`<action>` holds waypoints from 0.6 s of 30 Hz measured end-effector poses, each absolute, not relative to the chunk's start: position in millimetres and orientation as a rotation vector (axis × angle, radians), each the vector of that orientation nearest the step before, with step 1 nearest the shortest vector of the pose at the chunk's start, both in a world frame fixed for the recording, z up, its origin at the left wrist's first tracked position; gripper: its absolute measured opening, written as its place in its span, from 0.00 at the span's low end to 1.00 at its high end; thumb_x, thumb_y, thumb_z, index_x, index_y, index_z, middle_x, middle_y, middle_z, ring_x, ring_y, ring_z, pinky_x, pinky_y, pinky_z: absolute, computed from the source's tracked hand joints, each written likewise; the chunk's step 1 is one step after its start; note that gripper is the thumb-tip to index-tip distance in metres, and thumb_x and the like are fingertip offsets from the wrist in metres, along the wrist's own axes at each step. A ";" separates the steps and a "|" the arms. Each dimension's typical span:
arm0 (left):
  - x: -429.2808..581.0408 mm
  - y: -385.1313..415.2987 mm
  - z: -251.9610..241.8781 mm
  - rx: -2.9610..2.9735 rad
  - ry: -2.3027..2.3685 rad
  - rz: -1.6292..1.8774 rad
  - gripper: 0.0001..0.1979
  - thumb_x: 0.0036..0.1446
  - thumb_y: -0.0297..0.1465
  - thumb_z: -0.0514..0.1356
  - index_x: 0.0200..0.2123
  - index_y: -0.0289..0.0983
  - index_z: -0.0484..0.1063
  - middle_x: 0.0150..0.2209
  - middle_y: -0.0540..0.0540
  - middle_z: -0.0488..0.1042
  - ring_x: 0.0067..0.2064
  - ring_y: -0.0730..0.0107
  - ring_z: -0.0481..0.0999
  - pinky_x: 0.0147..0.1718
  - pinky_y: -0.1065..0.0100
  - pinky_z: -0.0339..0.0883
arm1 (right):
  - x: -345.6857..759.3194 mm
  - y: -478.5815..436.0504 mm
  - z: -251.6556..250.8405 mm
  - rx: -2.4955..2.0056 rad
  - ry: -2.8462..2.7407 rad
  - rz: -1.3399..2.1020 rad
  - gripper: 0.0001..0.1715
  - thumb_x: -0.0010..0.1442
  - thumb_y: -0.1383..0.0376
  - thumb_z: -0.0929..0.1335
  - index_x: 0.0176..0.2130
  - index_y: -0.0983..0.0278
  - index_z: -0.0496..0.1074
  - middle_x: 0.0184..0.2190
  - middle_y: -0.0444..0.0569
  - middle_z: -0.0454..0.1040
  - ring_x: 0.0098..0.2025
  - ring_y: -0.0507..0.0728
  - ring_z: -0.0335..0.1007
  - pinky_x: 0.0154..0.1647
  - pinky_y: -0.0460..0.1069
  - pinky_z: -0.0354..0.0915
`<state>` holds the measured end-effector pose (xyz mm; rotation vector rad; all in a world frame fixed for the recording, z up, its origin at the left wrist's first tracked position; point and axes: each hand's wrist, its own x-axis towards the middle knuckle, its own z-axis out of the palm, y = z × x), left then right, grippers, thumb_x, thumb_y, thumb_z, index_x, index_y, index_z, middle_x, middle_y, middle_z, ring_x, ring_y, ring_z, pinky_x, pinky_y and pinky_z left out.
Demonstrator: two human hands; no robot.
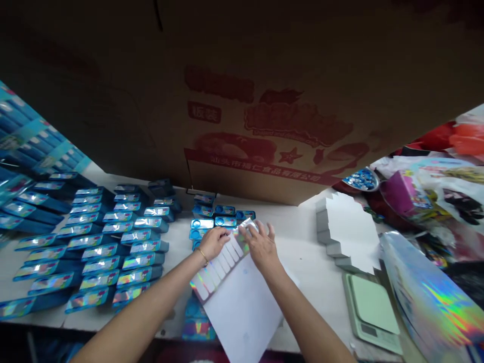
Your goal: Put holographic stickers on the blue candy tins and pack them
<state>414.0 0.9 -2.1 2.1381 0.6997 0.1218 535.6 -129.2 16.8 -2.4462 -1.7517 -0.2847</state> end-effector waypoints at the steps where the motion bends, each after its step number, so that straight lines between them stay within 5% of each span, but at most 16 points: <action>1: 413.0 0.9 -2.5 2.138 0.691 0.133 0.10 0.50 0.30 0.54 0.34 0.36 0.73 0.33 0.46 0.72 0.35 0.68 0.69 0.35 0.70 0.60 | 537.4 -128.9 16.2 -2.451 -1.753 -0.293 0.19 0.57 0.66 0.62 0.49 0.52 0.64 0.43 0.47 0.69 0.50 0.61 0.55 0.52 0.62 0.42; 7: 414.5 -0.2 -4.9 2.002 0.589 0.133 0.10 0.50 0.32 0.53 0.29 0.35 0.73 0.30 0.48 0.73 0.34 0.69 0.69 0.35 0.70 0.60 | 546.2 -126.7 3.4 -2.089 -2.074 -0.162 0.20 0.60 0.68 0.58 0.51 0.57 0.62 0.48 0.49 0.66 0.46 0.56 0.59 0.42 0.52 0.59; 13: 411.9 -2.3 -11.3 1.793 0.607 0.081 0.11 0.48 0.33 0.53 0.29 0.33 0.73 0.28 0.48 0.74 0.31 0.70 0.70 0.32 0.70 0.62 | 550.5 -135.0 -14.8 -1.929 -2.083 -0.031 0.20 0.61 0.70 0.56 0.52 0.60 0.62 0.53 0.49 0.62 0.52 0.56 0.57 0.46 0.53 0.62; 18: 410.1 -4.7 -13.7 1.799 0.621 0.073 0.11 0.48 0.33 0.53 0.30 0.34 0.73 0.29 0.48 0.75 0.32 0.69 0.70 0.33 0.70 0.61 | 554.1 -134.4 -9.4 -1.949 -1.954 0.039 0.16 0.60 0.66 0.59 0.46 0.58 0.68 0.48 0.48 0.67 0.46 0.54 0.64 0.45 0.51 0.64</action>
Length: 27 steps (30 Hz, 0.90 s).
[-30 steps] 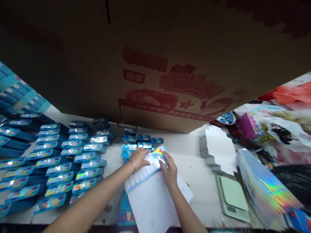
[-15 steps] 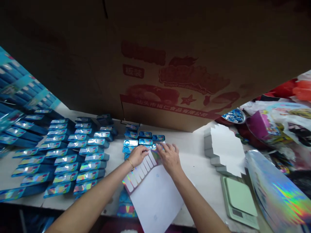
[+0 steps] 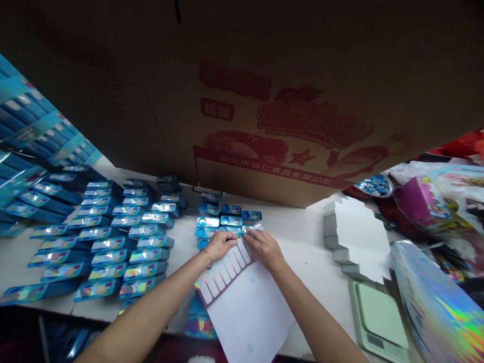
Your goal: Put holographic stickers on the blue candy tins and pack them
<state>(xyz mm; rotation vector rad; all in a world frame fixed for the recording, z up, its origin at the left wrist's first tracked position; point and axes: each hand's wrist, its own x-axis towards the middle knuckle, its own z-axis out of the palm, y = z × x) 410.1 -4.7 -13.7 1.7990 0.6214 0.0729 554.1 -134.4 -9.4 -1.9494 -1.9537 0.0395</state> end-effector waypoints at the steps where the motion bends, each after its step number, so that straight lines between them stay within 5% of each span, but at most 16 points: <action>1: 409.9 -4.6 -13.3 1.792 0.623 0.073 0.11 0.48 0.32 0.53 0.30 0.33 0.73 0.29 0.48 0.75 0.32 0.69 0.70 0.33 0.70 0.61 | 554.1 -132.6 -7.2 -1.969 -1.940 0.048 0.16 0.60 0.65 0.59 0.46 0.57 0.68 0.48 0.48 0.68 0.45 0.54 0.64 0.44 0.51 0.64; 10: 404.0 3.6 -11.2 1.765 0.592 0.039 0.11 0.50 0.31 0.52 0.32 0.33 0.73 0.29 0.48 0.74 0.32 0.71 0.70 0.33 0.71 0.62 | 543.7 -130.2 -20.4 -1.924 -2.021 0.001 0.20 0.59 0.69 0.59 0.51 0.61 0.63 0.51 0.51 0.64 0.49 0.56 0.61 0.46 0.53 0.63; 19: 402.5 -12.5 -12.2 2.322 0.729 0.044 0.12 0.54 0.30 0.49 0.31 0.36 0.72 0.33 0.42 0.71 0.41 0.61 0.67 0.44 0.60 0.57 | 524.0 -103.5 76.9 -1.979 -1.472 0.409 0.11 0.56 0.66 0.60 0.28 0.62 0.70 0.31 0.46 0.72 0.33 0.51 0.67 0.35 0.45 0.62; 23: 399.4 -6.2 -12.9 1.937 0.879 0.271 0.12 0.53 0.33 0.51 0.37 0.37 0.70 0.39 0.44 0.71 0.44 0.63 0.66 0.46 0.62 0.57 | 525.2 -64.9 93.9 -1.975 -1.170 0.595 0.10 0.51 0.63 0.63 0.24 0.64 0.70 0.23 0.44 0.69 0.26 0.50 0.64 0.27 0.44 0.60; 27: 392.4 19.8 -0.5 1.121 0.971 0.560 0.24 0.57 0.41 0.41 0.47 0.32 0.64 0.41 0.41 0.71 0.41 0.68 0.70 0.40 0.66 0.64 | 519.8 -35.8 63.2 -1.811 -0.651 0.898 0.13 0.46 0.58 0.65 0.24 0.67 0.69 0.16 0.42 0.65 0.20 0.50 0.62 0.18 0.43 0.56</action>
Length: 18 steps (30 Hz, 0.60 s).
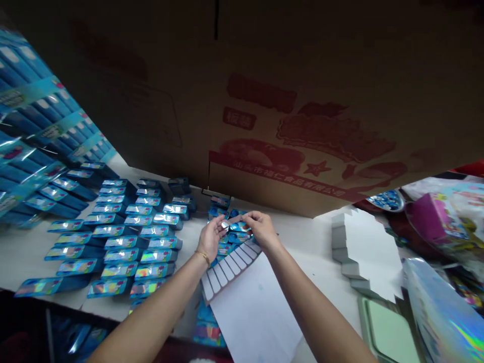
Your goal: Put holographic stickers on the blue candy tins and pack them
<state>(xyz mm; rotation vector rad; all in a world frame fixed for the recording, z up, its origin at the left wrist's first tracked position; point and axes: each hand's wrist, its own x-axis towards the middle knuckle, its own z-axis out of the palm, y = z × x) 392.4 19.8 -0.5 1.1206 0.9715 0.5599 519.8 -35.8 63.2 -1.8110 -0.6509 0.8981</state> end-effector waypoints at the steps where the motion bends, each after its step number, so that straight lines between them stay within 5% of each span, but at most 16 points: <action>1: 390.6 26.5 2.9 0.991 0.962 0.588 0.25 0.57 0.42 0.42 0.47 0.31 0.63 0.40 0.40 0.71 0.40 0.68 0.71 0.39 0.66 0.64 | 516.3 -31.1 55.3 -1.767 -0.552 0.925 0.14 0.44 0.57 0.66 0.24 0.67 0.69 0.16 0.42 0.65 0.20 0.50 0.62 0.17 0.42 0.56; 5: 384.7 49.8 4.6 0.936 0.978 0.643 0.24 0.44 0.33 0.60 0.46 0.30 0.63 0.34 0.44 0.71 0.31 0.74 0.71 0.33 0.70 0.65 | 498.0 -17.7 34.2 -1.713 -0.317 0.923 0.16 0.40 0.56 0.68 0.25 0.68 0.70 0.15 0.42 0.65 0.19 0.49 0.61 0.17 0.42 0.57; 18: 369.3 147.4 -29.3 1.985 1.036 0.368 0.18 0.45 0.27 0.57 0.43 0.34 0.67 0.28 0.48 0.73 0.31 0.71 0.71 0.32 0.71 0.64 | 458.3 33.0 -6.9 -2.160 -0.441 0.471 0.15 0.47 0.60 0.61 0.26 0.65 0.74 0.24 0.50 0.74 0.27 0.56 0.68 0.28 0.47 0.60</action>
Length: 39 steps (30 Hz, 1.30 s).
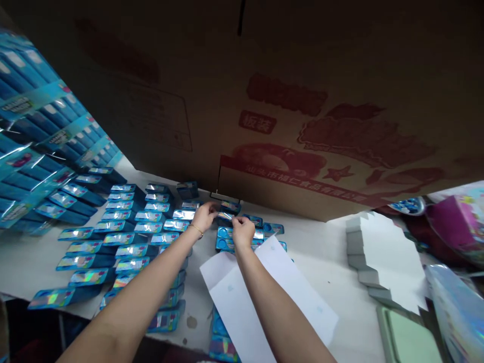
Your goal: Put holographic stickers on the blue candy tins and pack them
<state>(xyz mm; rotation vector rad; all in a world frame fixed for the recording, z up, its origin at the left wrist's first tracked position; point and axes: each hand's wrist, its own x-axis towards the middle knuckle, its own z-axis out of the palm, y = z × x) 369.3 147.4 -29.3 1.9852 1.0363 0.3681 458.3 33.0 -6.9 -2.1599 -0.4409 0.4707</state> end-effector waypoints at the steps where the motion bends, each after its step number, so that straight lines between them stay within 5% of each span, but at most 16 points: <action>1: 370.5 150.3 -29.8 2.024 1.040 0.345 0.17 0.45 0.27 0.57 0.43 0.34 0.67 0.29 0.47 0.73 0.31 0.70 0.72 0.32 0.71 0.63 | 457.2 35.2 -5.2 -2.196 -0.446 0.464 0.15 0.48 0.61 0.61 0.26 0.65 0.74 0.24 0.51 0.74 0.27 0.57 0.69 0.28 0.47 0.60; 19: 388.3 162.4 -48.5 2.112 1.121 0.148 0.19 0.43 0.23 0.57 0.42 0.35 0.68 0.33 0.46 0.75 0.37 0.69 0.73 0.36 0.72 0.63 | 458.7 50.8 -5.1 -2.551 -0.449 0.577 0.12 0.47 0.64 0.64 0.29 0.66 0.74 0.28 0.58 0.74 0.33 0.62 0.70 0.30 0.49 0.61; 26: 379.6 145.7 -43.2 2.125 1.225 0.206 0.15 0.47 0.23 0.51 0.39 0.34 0.71 0.37 0.42 0.75 0.40 0.65 0.72 0.39 0.69 0.64 | 453.9 39.9 15.3 -2.714 -0.836 0.526 0.17 0.55 0.66 0.59 0.43 0.59 0.69 0.37 0.54 0.72 0.37 0.60 0.69 0.34 0.50 0.61; 31: 369.6 128.4 -34.5 2.195 1.095 0.254 0.20 0.47 0.19 0.48 0.41 0.36 0.71 0.42 0.46 0.72 0.44 0.71 0.70 0.45 0.73 0.60 | 451.3 33.2 14.5 -2.819 -1.349 0.654 0.27 0.55 0.73 0.57 0.53 0.56 0.60 0.40 0.56 0.69 0.37 0.59 0.70 0.34 0.50 0.62; 35: 358.9 119.8 -32.1 2.225 1.106 0.278 0.17 0.52 0.24 0.47 0.43 0.33 0.70 0.43 0.42 0.71 0.44 0.67 0.69 0.46 0.68 0.61 | 460.5 30.6 19.6 -2.826 -1.527 0.711 0.31 0.52 0.73 0.60 0.56 0.57 0.56 0.41 0.56 0.69 0.39 0.62 0.69 0.32 0.51 0.62; 39: 349.9 104.6 -26.0 2.401 0.938 0.399 0.17 0.56 0.32 0.47 0.47 0.36 0.66 0.46 0.42 0.69 0.48 0.65 0.66 0.47 0.63 0.59 | 473.4 -3.5 51.3 -2.697 -1.626 0.552 0.22 0.58 0.69 0.57 0.52 0.57 0.61 0.41 0.53 0.70 0.38 0.58 0.69 0.35 0.50 0.60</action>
